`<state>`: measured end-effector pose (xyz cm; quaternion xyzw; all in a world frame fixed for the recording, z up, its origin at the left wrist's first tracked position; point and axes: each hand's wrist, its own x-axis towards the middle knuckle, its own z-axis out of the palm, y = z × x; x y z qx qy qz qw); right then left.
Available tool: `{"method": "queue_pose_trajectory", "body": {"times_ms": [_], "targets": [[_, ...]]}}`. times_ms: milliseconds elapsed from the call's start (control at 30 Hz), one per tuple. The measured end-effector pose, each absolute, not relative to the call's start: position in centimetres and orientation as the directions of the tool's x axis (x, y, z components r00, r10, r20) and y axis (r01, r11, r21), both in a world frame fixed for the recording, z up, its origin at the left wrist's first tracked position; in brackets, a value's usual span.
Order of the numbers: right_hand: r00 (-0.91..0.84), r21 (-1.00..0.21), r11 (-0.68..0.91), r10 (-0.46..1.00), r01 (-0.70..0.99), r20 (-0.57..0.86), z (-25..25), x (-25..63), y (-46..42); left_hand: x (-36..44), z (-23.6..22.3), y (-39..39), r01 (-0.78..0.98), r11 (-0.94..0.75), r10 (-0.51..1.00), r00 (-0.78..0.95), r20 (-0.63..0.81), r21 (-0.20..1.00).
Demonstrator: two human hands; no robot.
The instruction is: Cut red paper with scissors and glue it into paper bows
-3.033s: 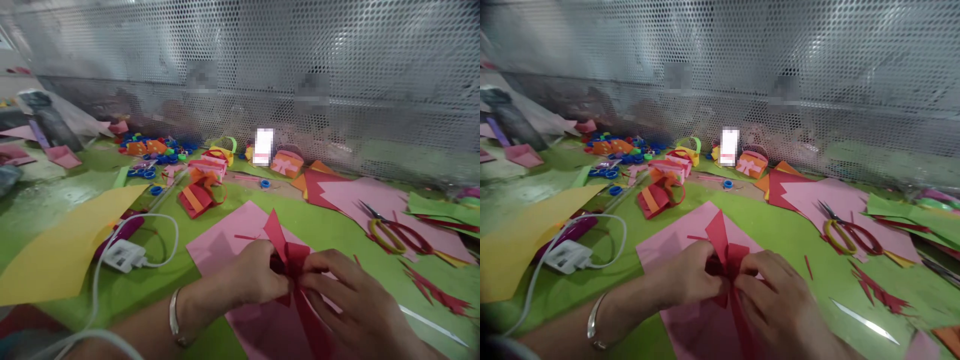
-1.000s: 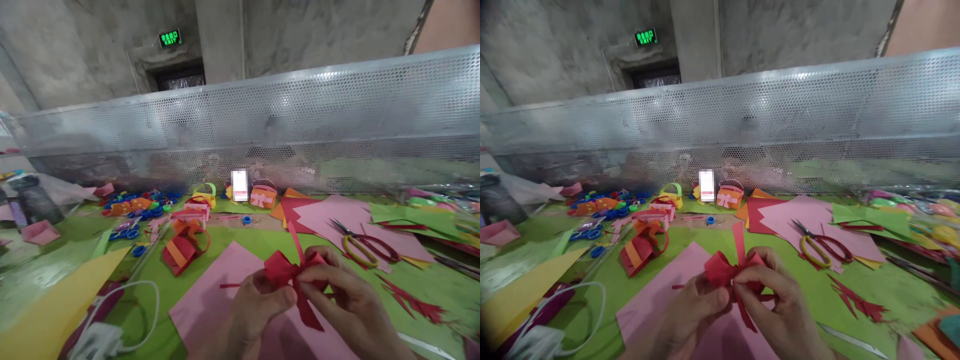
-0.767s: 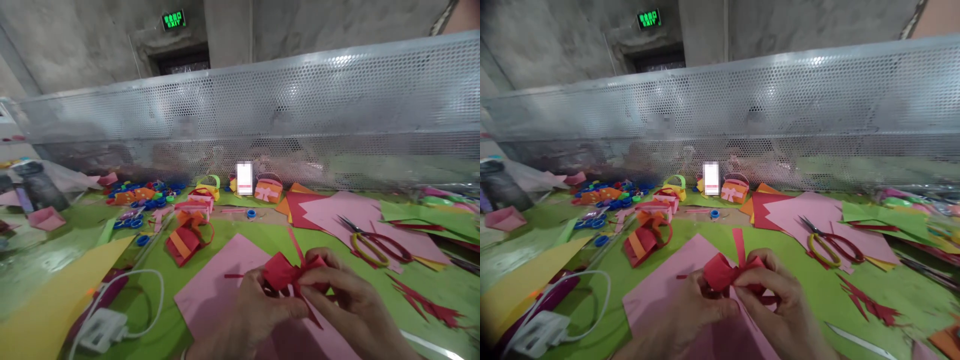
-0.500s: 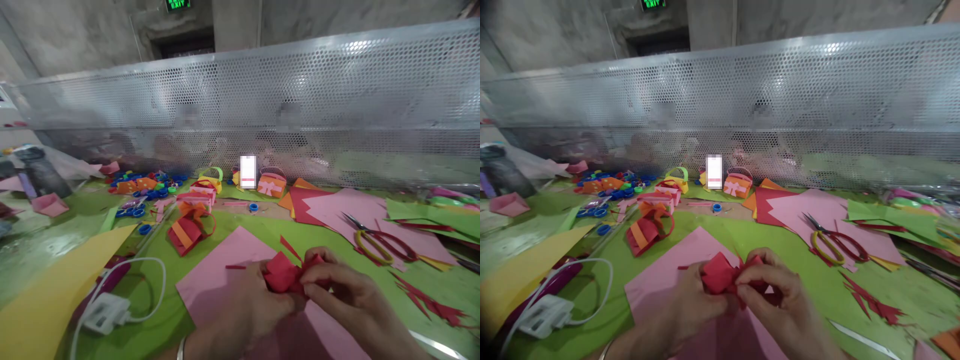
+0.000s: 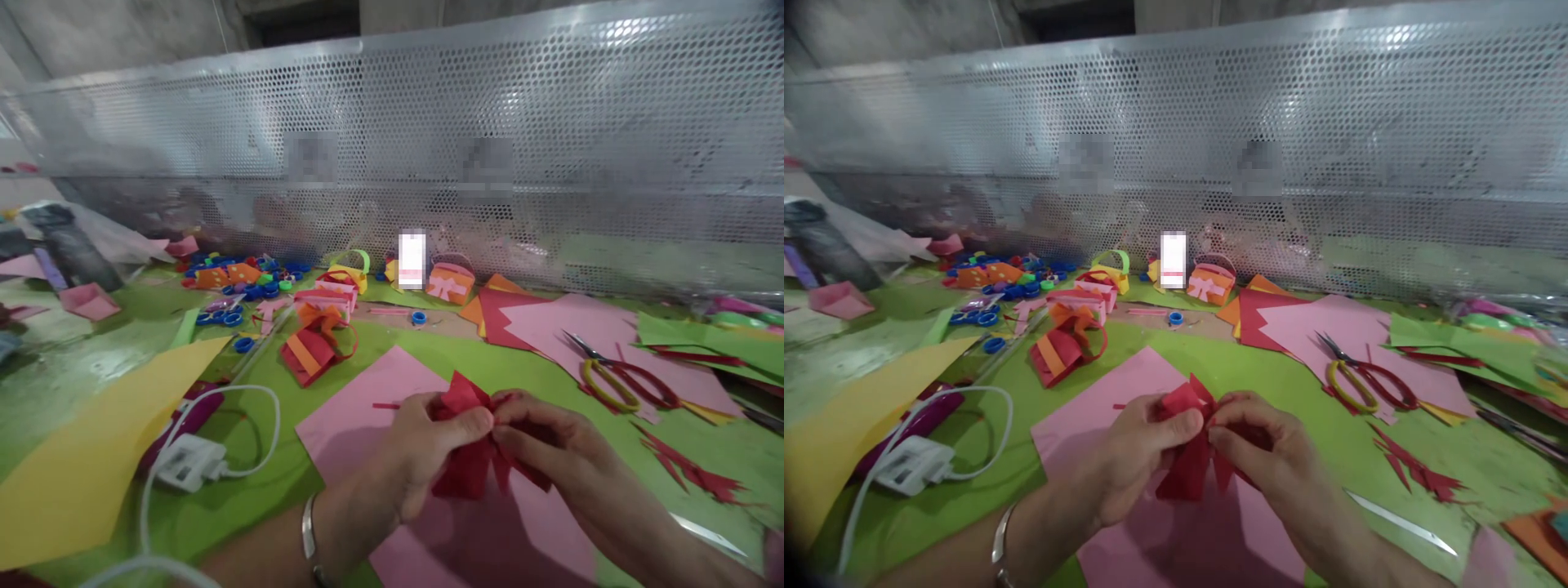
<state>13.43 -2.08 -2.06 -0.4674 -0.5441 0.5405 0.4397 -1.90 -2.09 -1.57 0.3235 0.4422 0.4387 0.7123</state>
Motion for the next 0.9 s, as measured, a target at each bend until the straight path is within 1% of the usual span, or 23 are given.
{"method": "queue_pose_trajectory", "body": {"times_ms": [33,100,200,267,333,367,433,467,500,533,633,700,800,900], "targets": [[-0.168,-0.998,0.013,0.986,0.063,0.002,-2.1,13.5,-2.1,-1.8,-1.6,-2.1,-0.353,0.406,0.912,0.215,-0.35,0.843],[-0.142,-0.99,0.063,0.989,0.13,0.044,-2.3,13.8,-2.0,-1.7,-1.7,-2.1,-0.314,0.392,0.917,0.204,-0.342,0.864],[-0.119,-0.956,0.147,0.986,0.254,0.121,-2.5,14.3,-1.9,-1.6,-1.6,-2.2,-0.122,0.332,0.935,0.174,-0.309,0.935],[-0.133,-0.906,0.237,0.97,0.349,0.203,-2.5,14.5,-1.9,-1.6,-1.5,-2.3,0.046,0.238,0.962,0.13,-0.242,0.97],[-0.172,-0.813,0.374,0.927,0.446,0.333,-2.5,14.6,-1.9,-1.6,-1.4,-2.5,0.165,0.129,0.983,0.106,-0.148,0.978],[-0.198,-0.744,0.453,0.89,0.492,0.411,-2.4,14.6,-2.0,-1.6,-1.5,-2.5,0.201,0.079,0.989,0.105,-0.101,0.976],[-0.258,-0.586,0.581,0.799,0.565,0.544,-2.3,14.6,-2.0,-1.7,-1.6,-2.7,0.223,0.013,0.991,0.128,-0.042,0.975],[-0.286,-0.524,0.618,0.763,0.585,0.58,-2.3,14.6,-2.0,-1.7,-1.7,-2.7,0.22,-0.003,0.99,0.141,-0.029,0.975],[-0.306,-0.487,0.636,0.743,0.599,0.595,-2.3,14.7,-2.0,-1.8,-1.7,-2.7,0.221,-0.013,0.988,0.151,-0.021,0.975],[-0.318,-0.475,0.64,0.74,0.604,0.592,-2.4,14.8,-2.0,-1.8,-1.7,-2.7,0.223,-0.021,0.987,0.157,-0.015,0.975],[-0.328,-0.539,0.606,0.784,0.584,0.527,-2.6,15.2,-1.9,-1.9,-1.7,-2.6,0.226,-0.036,0.987,0.163,-0.001,0.974],[-0.318,-0.587,0.576,0.812,0.569,0.489,-2.8,15.4,-1.9,-1.9,-1.7,-2.5,0.202,0.012,0.984,0.17,-0.047,0.979],[-0.306,-0.609,0.571,0.817,0.551,0.489,-3.0,15.5,-1.7,-1.9,-1.5,-2.2,0.097,0.216,0.957,0.174,-0.23,0.972],[-0.329,-0.595,0.62,0.781,0.511,0.531,-3.2,15.5,-1.6,-1.8,-1.1,-2.0,-0.027,0.394,0.908,0.168,-0.384,0.919]]}}
